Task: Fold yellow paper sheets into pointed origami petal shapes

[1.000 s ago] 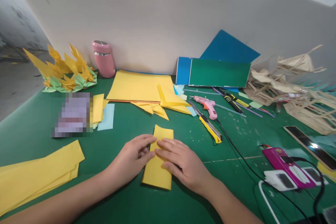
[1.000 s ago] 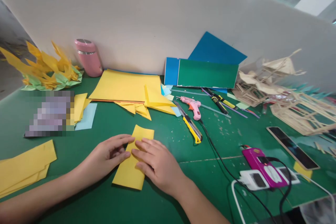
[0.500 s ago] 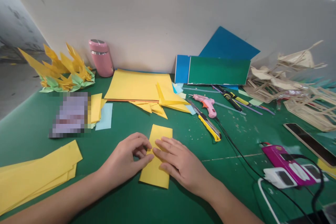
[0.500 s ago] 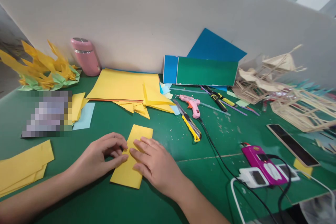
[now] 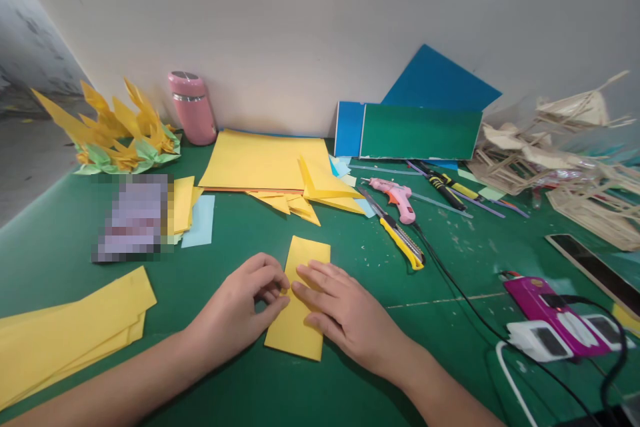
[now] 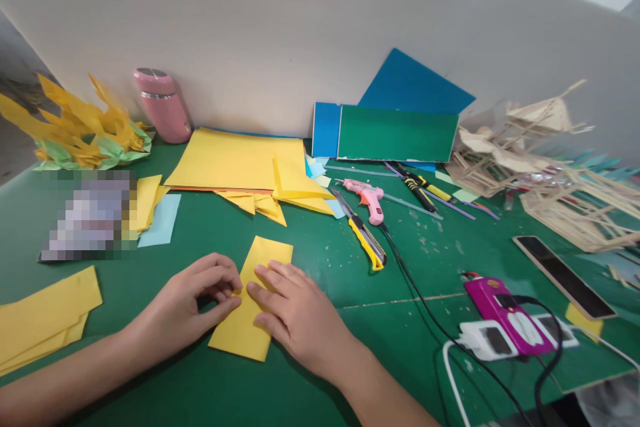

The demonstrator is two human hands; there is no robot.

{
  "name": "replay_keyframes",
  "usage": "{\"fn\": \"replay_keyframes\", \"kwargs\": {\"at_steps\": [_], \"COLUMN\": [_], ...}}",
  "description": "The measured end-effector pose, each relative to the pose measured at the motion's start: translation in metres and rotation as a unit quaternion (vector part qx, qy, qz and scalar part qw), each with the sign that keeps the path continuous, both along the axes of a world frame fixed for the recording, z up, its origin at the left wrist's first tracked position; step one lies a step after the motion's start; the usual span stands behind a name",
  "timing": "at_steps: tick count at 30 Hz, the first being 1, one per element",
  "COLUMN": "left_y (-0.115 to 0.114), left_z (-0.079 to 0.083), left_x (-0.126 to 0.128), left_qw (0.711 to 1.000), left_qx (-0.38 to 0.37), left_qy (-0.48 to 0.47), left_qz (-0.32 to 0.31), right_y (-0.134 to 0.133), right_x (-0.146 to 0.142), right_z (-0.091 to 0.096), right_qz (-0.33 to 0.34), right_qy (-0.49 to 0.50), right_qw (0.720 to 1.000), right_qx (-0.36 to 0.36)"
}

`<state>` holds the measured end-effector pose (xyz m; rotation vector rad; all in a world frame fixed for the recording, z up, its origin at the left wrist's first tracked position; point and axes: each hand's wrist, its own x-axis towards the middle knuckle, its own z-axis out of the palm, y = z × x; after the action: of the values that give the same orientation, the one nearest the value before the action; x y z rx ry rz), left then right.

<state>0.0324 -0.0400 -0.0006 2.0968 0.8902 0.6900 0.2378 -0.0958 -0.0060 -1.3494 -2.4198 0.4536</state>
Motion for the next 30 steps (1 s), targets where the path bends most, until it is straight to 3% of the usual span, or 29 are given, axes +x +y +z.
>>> {"fn": "replay_keyframes", "kwargs": {"at_steps": [6,10,14,18,30], "left_y": [-0.004,-0.003,0.0,0.002,0.005], "left_z": [-0.001,-0.001,-0.002,-0.006,-0.005], "left_x": [-0.003,-0.002,-0.001,-0.003,0.0], "left_qw": [0.982,0.969,0.961,0.963,0.947], "left_qx": [0.169,0.22,0.242,0.212,0.237], "left_qy": [0.073,0.096,0.116,0.153,0.206], "left_qz": [-0.037,-0.055,-0.065,-0.061,-0.065], "right_y": [0.0,0.0,0.0,0.001,0.017], "right_x": [0.0,0.0,-0.001,-0.001,0.015], "right_z": [-0.001,-0.001,0.001,0.002,-0.011], "right_qz": [0.001,0.0,0.003,-0.008,-0.149], "right_qy": [-0.002,0.003,0.009,0.024,-0.049], "right_qw": [1.0,1.0,1.0,1.0,0.984], "right_qx": [0.007,0.007,-0.002,-0.007,0.08]}}
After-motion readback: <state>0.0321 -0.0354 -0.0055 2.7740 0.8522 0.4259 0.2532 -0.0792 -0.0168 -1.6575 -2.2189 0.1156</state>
